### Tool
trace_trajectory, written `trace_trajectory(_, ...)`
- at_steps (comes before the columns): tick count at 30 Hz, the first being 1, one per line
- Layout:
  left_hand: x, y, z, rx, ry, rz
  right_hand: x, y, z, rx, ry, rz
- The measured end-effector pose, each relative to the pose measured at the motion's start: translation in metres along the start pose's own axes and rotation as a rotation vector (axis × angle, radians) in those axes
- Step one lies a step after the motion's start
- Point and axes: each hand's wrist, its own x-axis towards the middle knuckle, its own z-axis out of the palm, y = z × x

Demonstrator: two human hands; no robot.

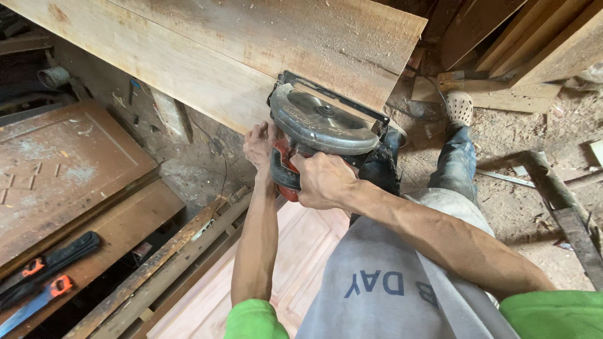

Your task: The person uses a circular saw to cut a long plank of wood along a marked line. The cut is performed in multiple passes, with the person repositioning the saw and guiding it steadily along the plank.

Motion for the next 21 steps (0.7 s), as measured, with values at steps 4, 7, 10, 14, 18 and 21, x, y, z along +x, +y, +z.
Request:
trace_trajectory(4,0.002,0.002,-0.002,-0.019,-0.002,-0.031,0.003,-0.002,0.0,-0.011,-0.017,0.017)
trace_trajectory(7,0.004,0.004,-0.006,0.037,-0.017,-0.049,0.007,-0.002,0.0,-0.024,-0.038,0.026)
trace_trajectory(10,0.004,0.006,-0.009,-0.038,-0.04,-0.07,0.007,-0.004,0.001,-0.022,-0.004,0.007)
trace_trajectory(14,0.006,0.009,-0.007,-0.018,0.027,-0.051,0.009,-0.004,0.001,-0.036,0.013,-0.012)
trace_trajectory(18,0.011,0.01,-0.013,-0.019,-0.041,-0.098,0.013,-0.006,0.001,-0.016,0.017,-0.003)
trace_trajectory(21,0.012,0.012,-0.017,-0.067,-0.087,-0.157,0.016,-0.008,0.002,-0.025,0.013,-0.003)
